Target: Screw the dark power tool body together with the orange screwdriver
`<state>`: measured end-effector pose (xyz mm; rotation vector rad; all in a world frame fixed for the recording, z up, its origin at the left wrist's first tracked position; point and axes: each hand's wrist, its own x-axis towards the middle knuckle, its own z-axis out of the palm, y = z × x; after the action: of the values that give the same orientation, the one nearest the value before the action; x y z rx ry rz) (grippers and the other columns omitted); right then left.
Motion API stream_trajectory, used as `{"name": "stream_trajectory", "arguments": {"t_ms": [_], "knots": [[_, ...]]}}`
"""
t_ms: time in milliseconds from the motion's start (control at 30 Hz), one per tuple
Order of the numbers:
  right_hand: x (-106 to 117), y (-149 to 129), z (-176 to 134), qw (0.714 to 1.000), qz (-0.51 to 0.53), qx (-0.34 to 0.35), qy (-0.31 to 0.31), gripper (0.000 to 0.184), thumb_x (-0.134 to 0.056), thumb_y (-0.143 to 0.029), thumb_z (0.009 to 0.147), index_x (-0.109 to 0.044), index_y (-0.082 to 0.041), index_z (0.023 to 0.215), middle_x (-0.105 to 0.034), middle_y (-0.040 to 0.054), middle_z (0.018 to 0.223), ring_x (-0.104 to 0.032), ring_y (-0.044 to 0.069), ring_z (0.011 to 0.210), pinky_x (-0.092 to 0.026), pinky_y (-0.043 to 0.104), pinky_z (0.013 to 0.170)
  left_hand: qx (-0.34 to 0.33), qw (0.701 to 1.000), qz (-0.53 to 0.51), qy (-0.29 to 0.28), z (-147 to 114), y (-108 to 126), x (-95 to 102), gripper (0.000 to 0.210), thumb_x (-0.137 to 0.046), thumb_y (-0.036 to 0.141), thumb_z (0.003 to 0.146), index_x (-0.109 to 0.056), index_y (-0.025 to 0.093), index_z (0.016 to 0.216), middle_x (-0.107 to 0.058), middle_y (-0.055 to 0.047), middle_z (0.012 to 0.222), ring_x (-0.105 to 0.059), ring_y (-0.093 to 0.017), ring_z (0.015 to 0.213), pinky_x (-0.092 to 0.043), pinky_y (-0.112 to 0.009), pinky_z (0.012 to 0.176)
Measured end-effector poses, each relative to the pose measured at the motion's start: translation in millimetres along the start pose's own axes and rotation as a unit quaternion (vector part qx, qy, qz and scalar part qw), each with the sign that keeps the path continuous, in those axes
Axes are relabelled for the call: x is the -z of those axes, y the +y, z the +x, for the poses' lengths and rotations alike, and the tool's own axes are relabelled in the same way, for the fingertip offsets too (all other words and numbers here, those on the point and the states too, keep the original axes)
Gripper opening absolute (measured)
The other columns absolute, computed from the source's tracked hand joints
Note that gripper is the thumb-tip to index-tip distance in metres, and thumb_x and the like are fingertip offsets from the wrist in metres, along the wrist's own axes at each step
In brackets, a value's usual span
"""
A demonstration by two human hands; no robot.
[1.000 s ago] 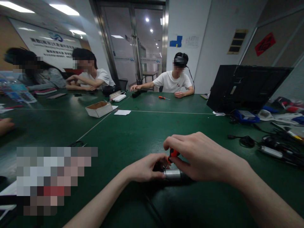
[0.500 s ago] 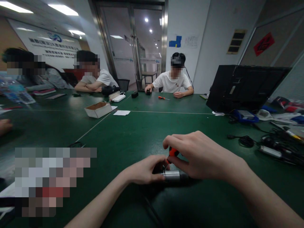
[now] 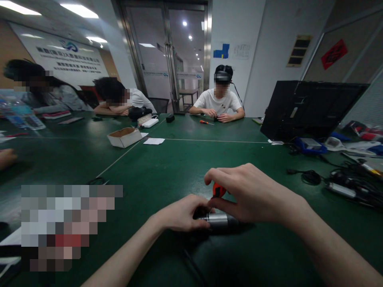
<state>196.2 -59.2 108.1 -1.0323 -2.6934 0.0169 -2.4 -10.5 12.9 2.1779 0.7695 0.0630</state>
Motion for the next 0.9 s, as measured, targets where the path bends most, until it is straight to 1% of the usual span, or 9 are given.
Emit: {"name": "stream_trajectory", "arguments": {"t_ms": [100, 200, 300, 400, 533, 600, 700, 767, 900], "knots": [[1.7, -0.4, -0.2, 1.0, 0.02, -0.003, -0.007, 0.023, -0.054, -0.027, 0.087, -0.048, -0.02, 0.108, -0.062, -0.0011, 0.087, -0.052, 0.011, 0.065, -0.028, 0.024, 0.054, -0.009, 0.999, 0.034, 0.01, -1.0, 1.3, -1.3, 0.025, -0.066, 0.03, 0.078, -0.062, 0.019, 0.1, -0.062, -0.004, 0.1, -0.056, -0.022, 0.089, -0.044, -0.031, 0.077], [2.0, 0.0, -0.7, 1.0, 0.015, -0.007, -0.005, 0.022, -0.052, -0.025, 0.086, -0.047, -0.021, 0.106, -0.061, -0.0021, 0.084, -0.05, 0.011, 0.063, -0.027, 0.024, 0.053, -0.02, 0.998, 0.057, 0.018, -0.6, 2.3, -3.0, 0.026, -0.067, 0.029, 0.077, -0.061, 0.02, 0.101, -0.062, -0.003, 0.102, -0.056, -0.022, 0.091, -0.044, -0.032, 0.079], [0.7, 0.7, -1.3, 1.0, -0.002, -0.007, 0.002, 0.022, -0.052, -0.027, 0.086, -0.045, -0.021, 0.106, -0.061, -0.0029, 0.082, -0.049, 0.011, 0.06, -0.026, 0.024, 0.052, -0.035, 0.996, 0.073, 0.032, 0.5, 4.0, -4.8, 0.025, -0.066, 0.026, 0.078, -0.061, 0.019, 0.1, -0.062, -0.004, 0.103, -0.056, -0.023, 0.093, -0.044, -0.033, 0.081], [-0.6, 0.6, -1.6, 1.0, -0.022, -0.008, 0.002, 0.023, -0.052, -0.03, 0.087, -0.045, -0.021, 0.108, -0.061, -0.0023, 0.083, -0.051, 0.012, 0.061, -0.025, 0.024, 0.052, -0.056, 0.994, 0.081, 0.057, 1.7, 5.2, -6.8, 0.023, -0.064, 0.024, 0.078, -0.061, 0.019, 0.1, -0.063, -0.005, 0.106, -0.056, -0.024, 0.093, -0.045, -0.034, 0.081], [-0.5, -1.3, -0.6, 0.999, -0.042, -0.011, -0.005, 0.019, -0.05, -0.033, 0.09, -0.046, -0.021, 0.104, -0.062, -0.0012, 0.082, -0.053, 0.012, 0.062, -0.024, 0.026, 0.052, -0.052, 0.991, 0.089, 0.084, 4.5, 1.6, -10.1, 0.02, -0.063, 0.024, 0.078, -0.061, 0.019, 0.097, -0.063, -0.007, 0.103, -0.057, -0.024, 0.09, -0.045, -0.035, 0.08], [0.5, -3.2, 0.1, 0.999, -0.042, -0.008, -0.008, 0.016, -0.048, -0.032, 0.091, -0.047, -0.02, 0.102, -0.061, -0.0004, 0.083, -0.053, 0.012, 0.064, -0.023, 0.026, 0.052, -0.046, 0.991, 0.085, 0.095, 6.5, -2.1, -11.9, 0.016, -0.063, 0.025, 0.078, -0.062, 0.017, 0.092, -0.063, -0.008, 0.1, -0.057, -0.025, 0.09, -0.045, -0.035, 0.08], [2.5, -6.7, 0.4, 1.0, -0.022, 0.002, -0.013, 0.012, -0.048, -0.026, 0.089, -0.048, -0.019, 0.099, -0.06, 0.0008, 0.087, -0.051, 0.012, 0.066, -0.025, 0.025, 0.052, -0.05, 0.991, 0.065, 0.104, 8.7, -6.6, -13.6, 0.02, -0.064, 0.023, 0.076, -0.061, 0.017, 0.095, -0.063, -0.007, 0.099, -0.057, -0.025, 0.09, -0.045, -0.034, 0.08], [3.4, -8.9, -0.3, 1.0, -0.005, 0.009, -0.022, 0.013, -0.048, -0.022, 0.087, -0.048, -0.019, 0.1, -0.06, 0.0007, 0.088, -0.05, 0.012, 0.067, -0.025, 0.024, 0.052, -0.046, 0.992, 0.047, 0.107, 8.9, -7.5, -13.5, 0.024, -0.065, 0.024, 0.077, -0.06, 0.017, 0.099, -0.064, -0.007, 0.101, -0.057, -0.025, 0.09, -0.046, -0.034, 0.08], [2.8, -11.8, -2.0, 0.999, -0.02, 0.021, -0.021, 0.015, -0.049, -0.019, 0.085, -0.047, -0.019, 0.1, -0.058, -0.0013, 0.084, -0.046, 0.011, 0.061, -0.024, 0.023, 0.051, -0.036, 0.995, 0.018, 0.092, 7.9, -6.3, -10.3, 0.027, -0.065, 0.029, 0.079, -0.06, 0.019, 0.103, -0.064, -0.004, 0.102, -0.058, -0.023, 0.089, -0.046, -0.032, 0.077]]}}
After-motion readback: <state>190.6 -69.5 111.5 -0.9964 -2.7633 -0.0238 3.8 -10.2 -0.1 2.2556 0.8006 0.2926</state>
